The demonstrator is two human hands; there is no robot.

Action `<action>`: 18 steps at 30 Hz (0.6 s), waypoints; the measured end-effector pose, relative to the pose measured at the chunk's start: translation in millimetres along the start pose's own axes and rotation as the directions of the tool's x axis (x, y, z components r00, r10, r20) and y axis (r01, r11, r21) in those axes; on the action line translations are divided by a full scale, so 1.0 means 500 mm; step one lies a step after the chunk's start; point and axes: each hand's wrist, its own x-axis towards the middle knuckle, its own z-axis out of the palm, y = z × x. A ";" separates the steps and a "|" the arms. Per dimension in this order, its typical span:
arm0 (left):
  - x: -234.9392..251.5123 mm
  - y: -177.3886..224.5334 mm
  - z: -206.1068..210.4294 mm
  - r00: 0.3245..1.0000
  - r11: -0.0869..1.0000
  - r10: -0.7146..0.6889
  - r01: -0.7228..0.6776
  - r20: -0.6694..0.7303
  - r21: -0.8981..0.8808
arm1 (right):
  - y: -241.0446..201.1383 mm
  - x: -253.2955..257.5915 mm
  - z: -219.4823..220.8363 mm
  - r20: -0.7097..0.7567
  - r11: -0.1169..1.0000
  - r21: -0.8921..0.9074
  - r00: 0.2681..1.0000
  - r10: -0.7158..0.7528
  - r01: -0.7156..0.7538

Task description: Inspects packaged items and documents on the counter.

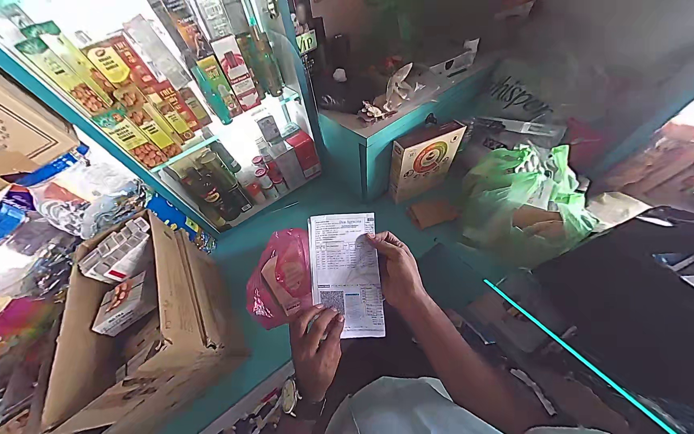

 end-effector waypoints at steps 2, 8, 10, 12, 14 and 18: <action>-0.009 -0.001 -0.001 1.000 1.000 -0.019 0.019 0.019 0.013 | 0.003 0.001 0.002 0.018 1.000 0.027 1.000 0.003 -0.004; 0.008 0.010 -0.037 0.978 0.930 -0.196 0.208 0.070 -0.301 | 0.004 -0.005 0.010 0.029 0.999 0.010 0.999 -0.043 0.043; 0.036 0.021 -0.050 0.936 0.859 -0.345 0.343 0.064 -0.381 | 0.005 -0.009 0.011 0.047 0.998 -0.002 0.997 -0.068 0.068; 0.073 0.024 -0.052 0.878 0.817 -0.476 0.460 0.044 -0.346 | 0.009 -0.013 0.010 0.076 0.996 -0.011 0.994 -0.083 0.084; 0.109 0.017 -0.046 0.832 0.783 -0.551 0.540 0.058 -0.308 | 0.012 -0.018 0.013 0.094 0.995 -0.020 0.991 -0.097 0.099; 0.154 0.002 -0.038 0.739 0.638 -0.656 0.651 0.153 -0.412 | 0.008 -0.028 0.015 0.123 0.989 -0.090 0.986 -0.109 0.120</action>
